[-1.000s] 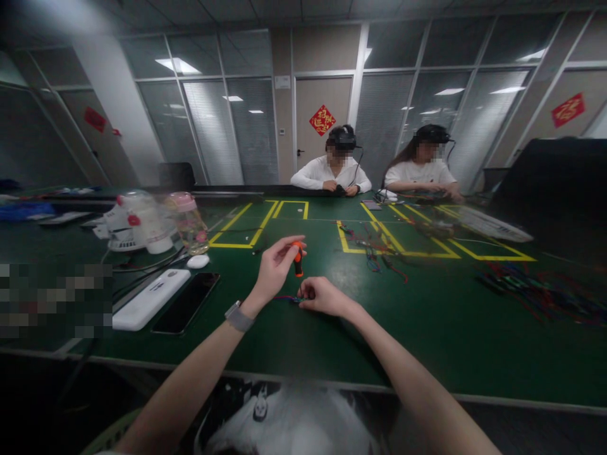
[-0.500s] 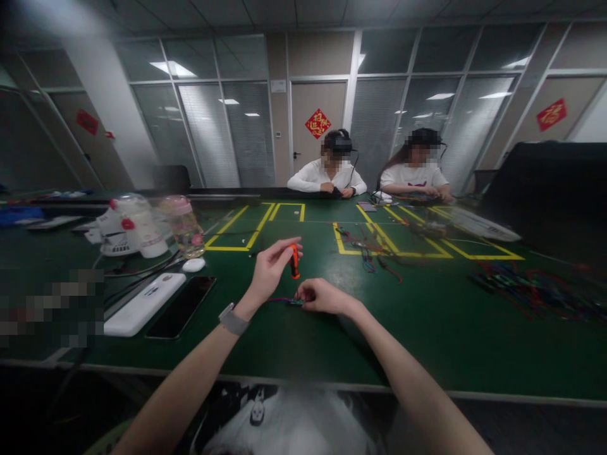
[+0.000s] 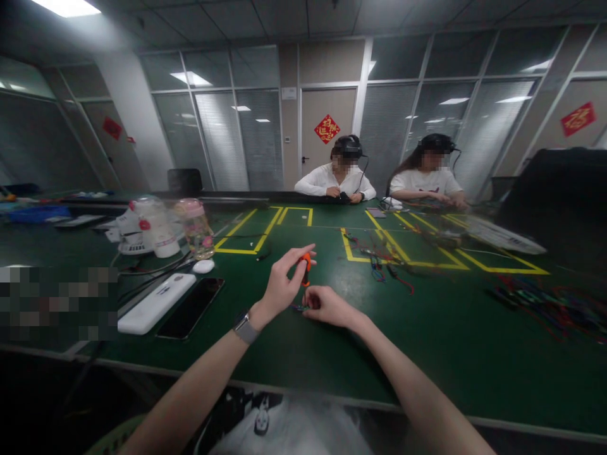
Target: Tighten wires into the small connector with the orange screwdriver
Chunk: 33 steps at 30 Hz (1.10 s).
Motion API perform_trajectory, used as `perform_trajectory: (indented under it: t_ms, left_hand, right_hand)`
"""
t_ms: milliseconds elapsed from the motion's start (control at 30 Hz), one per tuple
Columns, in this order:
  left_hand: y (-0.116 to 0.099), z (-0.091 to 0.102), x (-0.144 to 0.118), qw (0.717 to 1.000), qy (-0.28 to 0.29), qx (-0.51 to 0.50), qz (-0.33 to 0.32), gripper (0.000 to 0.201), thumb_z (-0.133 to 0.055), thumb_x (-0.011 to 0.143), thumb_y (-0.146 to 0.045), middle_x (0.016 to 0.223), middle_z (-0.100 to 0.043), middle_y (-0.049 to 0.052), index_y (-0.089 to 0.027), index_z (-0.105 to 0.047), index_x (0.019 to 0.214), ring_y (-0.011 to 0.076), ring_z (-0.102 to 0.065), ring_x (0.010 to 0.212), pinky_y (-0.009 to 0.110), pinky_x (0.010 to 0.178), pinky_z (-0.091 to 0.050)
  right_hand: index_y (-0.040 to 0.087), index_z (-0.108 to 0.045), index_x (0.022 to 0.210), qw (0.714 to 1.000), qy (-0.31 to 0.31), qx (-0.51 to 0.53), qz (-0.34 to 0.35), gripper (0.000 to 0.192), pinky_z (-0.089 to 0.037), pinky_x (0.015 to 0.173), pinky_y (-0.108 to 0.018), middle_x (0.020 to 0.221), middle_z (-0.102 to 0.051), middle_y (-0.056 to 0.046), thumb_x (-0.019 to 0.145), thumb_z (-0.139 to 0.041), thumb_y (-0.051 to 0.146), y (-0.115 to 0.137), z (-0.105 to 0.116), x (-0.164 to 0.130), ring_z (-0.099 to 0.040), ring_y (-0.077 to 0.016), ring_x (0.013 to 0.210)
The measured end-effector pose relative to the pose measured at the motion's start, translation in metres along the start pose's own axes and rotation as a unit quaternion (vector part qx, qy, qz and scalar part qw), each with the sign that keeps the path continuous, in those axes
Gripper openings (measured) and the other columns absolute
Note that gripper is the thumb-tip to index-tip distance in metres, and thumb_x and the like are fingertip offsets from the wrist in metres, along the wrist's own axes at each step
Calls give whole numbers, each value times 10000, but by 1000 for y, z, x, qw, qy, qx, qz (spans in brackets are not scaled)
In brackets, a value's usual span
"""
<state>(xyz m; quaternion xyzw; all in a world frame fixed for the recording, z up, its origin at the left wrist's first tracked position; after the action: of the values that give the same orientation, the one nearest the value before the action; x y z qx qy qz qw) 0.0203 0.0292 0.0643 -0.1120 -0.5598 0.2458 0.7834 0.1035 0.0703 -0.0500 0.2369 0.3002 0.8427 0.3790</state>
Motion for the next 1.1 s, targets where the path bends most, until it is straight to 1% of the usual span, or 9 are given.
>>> perform_trajectory:
  t_ms: [167, 333, 400, 500, 733, 867, 933, 1000, 1100]
  left_hand:
    - [9, 14, 0, 996, -68, 29, 47, 166, -659, 853, -285, 872, -544, 21, -190, -686, 986, 143, -557, 795, 279, 746, -500]
    - [12, 10, 3, 998, -30, -15, 54, 294, -415, 984, -242, 1097, -584, 66, -229, -638, 1176, 163, -590, 1018, 318, 902, -487]
    - [16, 7, 3, 995, -13, -67, 67, 311, -407, 987, -227, 1161, -606, 77, -214, -596, 1234, 166, -611, 1041, 322, 917, -498]
    - [19, 6, 2, 988, -17, -121, 91, 290, -473, 963, -241, 1093, -648, 81, -184, -605, 1214, 164, -653, 954, 291, 816, -544]
    - [5, 13, 3, 997, -51, -5, 50, 155, -658, 856, -270, 852, -589, 24, -206, -723, 981, 135, -591, 783, 246, 722, -503]
    - [2, 5, 9, 999, 25, 5, 36, 300, -433, 977, -233, 1077, -636, 68, -220, -641, 1194, 171, -608, 1004, 305, 885, -489]
    - [2, 2, 13, 998, 56, -6, 38, 327, -417, 978, -205, 1171, -638, 74, -223, -605, 1244, 183, -596, 1090, 330, 950, -471]
    - [5, 0, 19, 995, 77, -9, 56, 316, -443, 964, -191, 1123, -665, 68, -218, -617, 1227, 180, -621, 1041, 327, 924, -488]
    - [10, -3, 28, 992, 95, -1, 89, 241, -533, 918, -200, 941, -670, 48, -202, -687, 1104, 161, -643, 861, 282, 782, -525]
  right_hand:
    - [160, -587, 760, 999, 2, 35, -10, 118, -353, 552, -230, 657, -516, 34, 697, -687, 159, -4, -3, 1, -457, -121, 601]
    - [151, -616, 799, 994, -15, 102, -30, 147, -366, 572, -242, 655, -517, 29, 706, -705, 222, -18, -6, -2, -466, -128, 616]
    - [151, -624, 810, 993, -38, 107, -19, 155, -385, 589, -250, 680, -541, 18, 704, -709, 226, -20, -4, -4, -487, -136, 636]
    - [153, -638, 821, 993, -56, 99, 3, 142, -406, 611, -255, 708, -565, 7, 707, -701, 210, -17, -3, -7, -511, -142, 660]
    - [153, -666, 863, 996, -63, 52, 28, 159, -388, 596, -234, 727, -551, 13, 709, -661, 113, -13, 1, -8, -494, -123, 644]
    - [143, -668, 853, 994, -90, 55, 26, 133, -397, 603, -239, 732, -558, 5, 721, -676, 135, -22, 11, -6, -498, -124, 644]
    - [145, -676, 843, 994, -98, 54, 23, 115, -404, 606, -240, 733, -563, 2, 729, -680, 145, -26, 15, -5, -505, -126, 647]
    - [147, -681, 826, 993, -101, 54, 26, 94, -409, 607, -240, 735, -569, -1, 732, -686, 154, -28, 16, -5, -515, -128, 652]
    - [142, -682, 793, 992, -107, 55, 37, 66, -417, 612, -242, 764, -592, -16, 732, -698, 163, -27, 17, -4, -523, -129, 661]
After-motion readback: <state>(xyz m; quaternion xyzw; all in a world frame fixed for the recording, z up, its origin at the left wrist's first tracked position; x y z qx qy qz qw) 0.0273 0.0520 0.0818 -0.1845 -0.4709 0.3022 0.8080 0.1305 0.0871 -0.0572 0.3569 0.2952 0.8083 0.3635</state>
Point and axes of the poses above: each hand's wrist, its own x-axis towards the middle knuckle, its own z-axis out of the back of the hand, y = z × x, the point moved 9 cm from there along x, towards the middle knuckle
